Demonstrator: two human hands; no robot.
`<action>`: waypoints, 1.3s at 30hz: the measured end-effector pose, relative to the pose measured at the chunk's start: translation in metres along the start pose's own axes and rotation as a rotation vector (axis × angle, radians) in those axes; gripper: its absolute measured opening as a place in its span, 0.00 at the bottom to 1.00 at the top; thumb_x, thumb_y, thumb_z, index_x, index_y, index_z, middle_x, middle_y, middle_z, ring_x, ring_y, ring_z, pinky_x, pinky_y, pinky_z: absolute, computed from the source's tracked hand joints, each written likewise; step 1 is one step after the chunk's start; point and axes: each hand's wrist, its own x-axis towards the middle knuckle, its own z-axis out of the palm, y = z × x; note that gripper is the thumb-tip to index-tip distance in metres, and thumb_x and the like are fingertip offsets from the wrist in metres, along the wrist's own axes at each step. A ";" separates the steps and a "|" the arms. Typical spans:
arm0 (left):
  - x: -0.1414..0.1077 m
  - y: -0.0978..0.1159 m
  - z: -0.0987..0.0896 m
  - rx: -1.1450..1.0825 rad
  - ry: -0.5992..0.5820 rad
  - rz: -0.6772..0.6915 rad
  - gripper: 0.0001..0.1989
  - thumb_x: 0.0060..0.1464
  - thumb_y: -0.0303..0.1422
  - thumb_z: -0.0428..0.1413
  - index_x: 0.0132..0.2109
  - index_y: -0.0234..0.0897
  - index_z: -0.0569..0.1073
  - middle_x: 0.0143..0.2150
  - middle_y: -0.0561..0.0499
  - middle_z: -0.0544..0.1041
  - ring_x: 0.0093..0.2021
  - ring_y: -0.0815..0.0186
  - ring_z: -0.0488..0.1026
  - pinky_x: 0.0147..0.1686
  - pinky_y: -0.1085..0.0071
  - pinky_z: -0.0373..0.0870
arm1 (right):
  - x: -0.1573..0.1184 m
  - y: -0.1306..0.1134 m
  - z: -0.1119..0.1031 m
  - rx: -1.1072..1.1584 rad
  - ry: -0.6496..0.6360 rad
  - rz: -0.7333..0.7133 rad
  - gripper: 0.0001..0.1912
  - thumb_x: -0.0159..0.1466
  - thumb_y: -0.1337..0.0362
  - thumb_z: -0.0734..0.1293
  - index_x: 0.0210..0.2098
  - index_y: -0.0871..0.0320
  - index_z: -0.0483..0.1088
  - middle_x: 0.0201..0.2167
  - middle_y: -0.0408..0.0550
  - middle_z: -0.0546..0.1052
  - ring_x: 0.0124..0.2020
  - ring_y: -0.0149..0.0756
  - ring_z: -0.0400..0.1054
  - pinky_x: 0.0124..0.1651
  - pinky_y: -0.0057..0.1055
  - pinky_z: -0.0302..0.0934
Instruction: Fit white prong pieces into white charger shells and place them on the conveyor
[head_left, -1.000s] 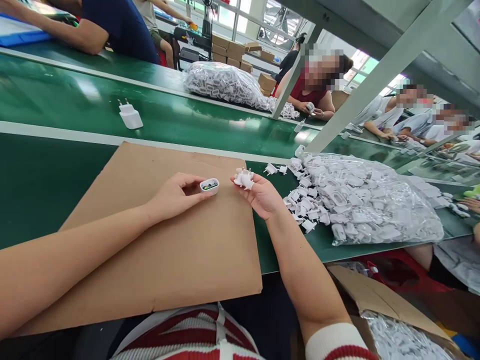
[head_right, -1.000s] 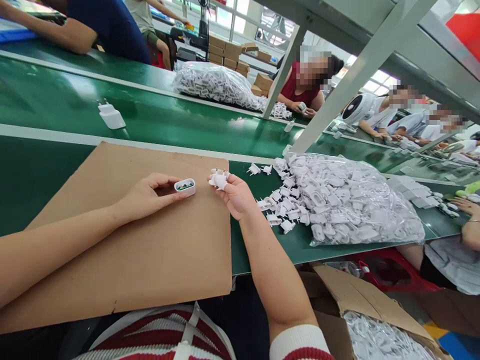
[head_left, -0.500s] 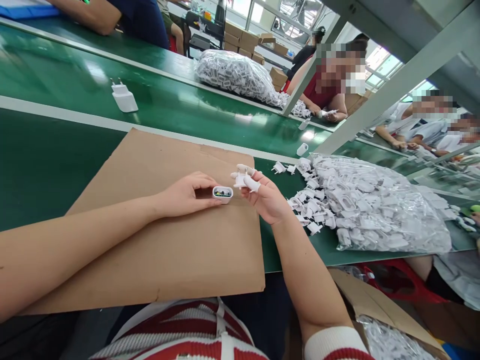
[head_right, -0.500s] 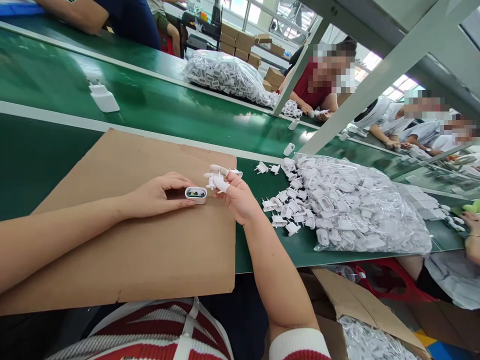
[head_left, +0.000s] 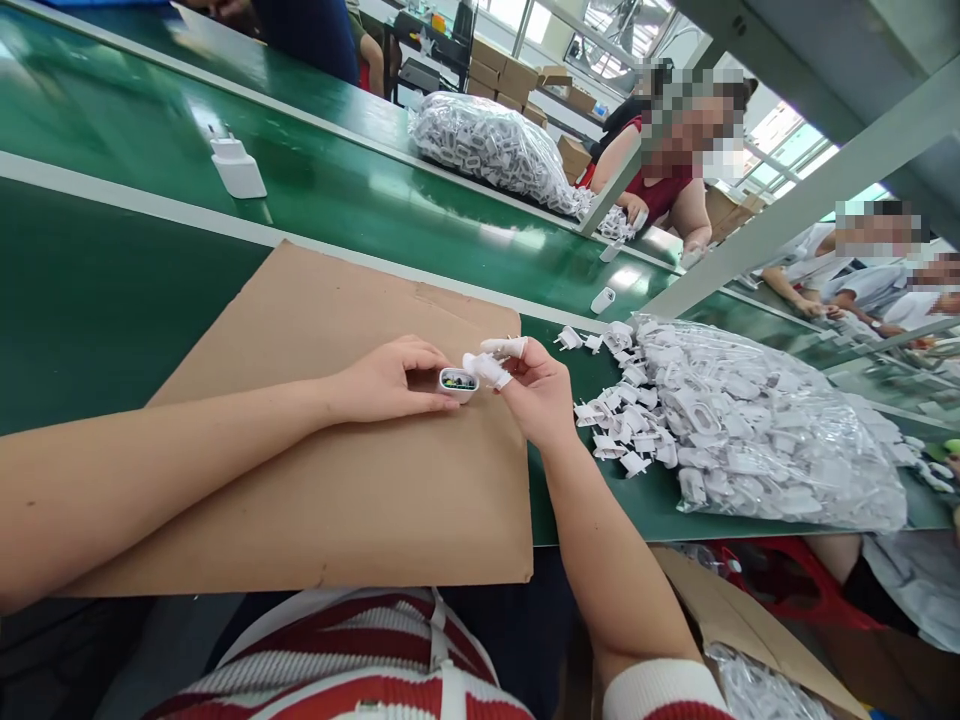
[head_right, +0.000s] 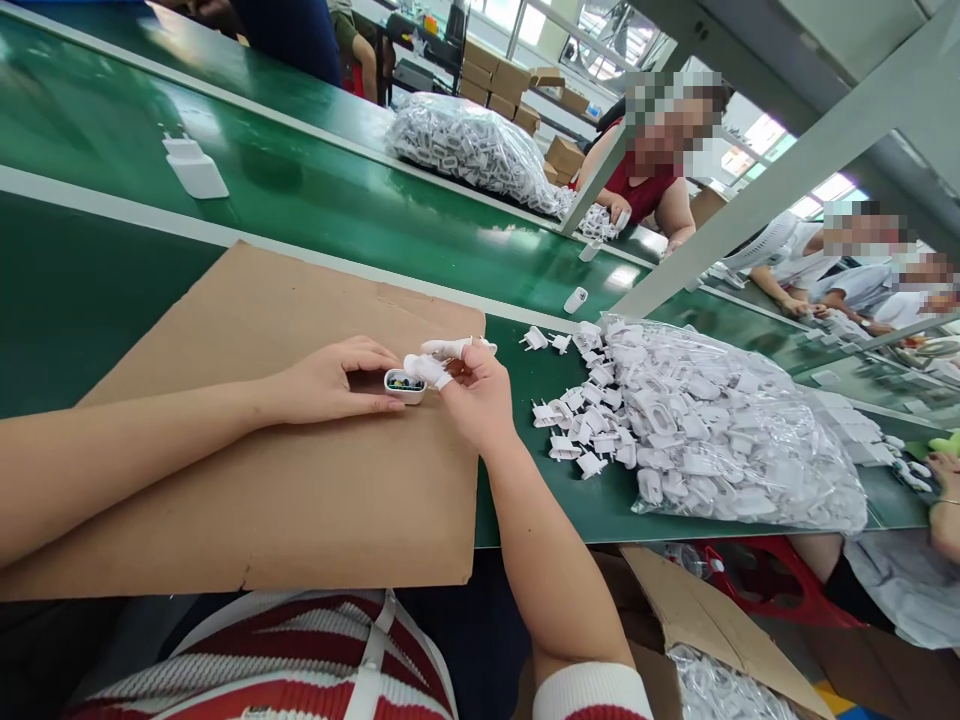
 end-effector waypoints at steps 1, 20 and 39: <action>0.000 0.000 0.001 -0.002 0.002 -0.004 0.20 0.52 0.52 0.64 0.48 0.47 0.82 0.49 0.49 0.80 0.54 0.54 0.73 0.56 0.61 0.70 | -0.002 -0.001 0.001 -0.082 -0.016 -0.058 0.13 0.60 0.56 0.73 0.43 0.52 0.78 0.39 0.45 0.75 0.37 0.34 0.68 0.42 0.35 0.68; -0.001 -0.001 0.001 0.009 -0.006 0.059 0.16 0.56 0.50 0.62 0.43 0.46 0.83 0.47 0.50 0.79 0.53 0.57 0.71 0.54 0.65 0.68 | -0.007 -0.001 0.012 -0.675 -0.088 -0.464 0.05 0.64 0.69 0.65 0.32 0.53 0.68 0.31 0.45 0.74 0.39 0.42 0.65 0.43 0.38 0.61; -0.002 0.006 0.005 -0.050 0.057 -0.063 0.16 0.53 0.50 0.64 0.39 0.43 0.83 0.42 0.51 0.79 0.46 0.59 0.74 0.45 0.67 0.70 | 0.016 -0.029 0.009 -0.901 -0.275 -0.375 0.15 0.49 0.77 0.61 0.32 0.53 0.70 0.31 0.42 0.77 0.41 0.40 0.68 0.63 0.41 0.52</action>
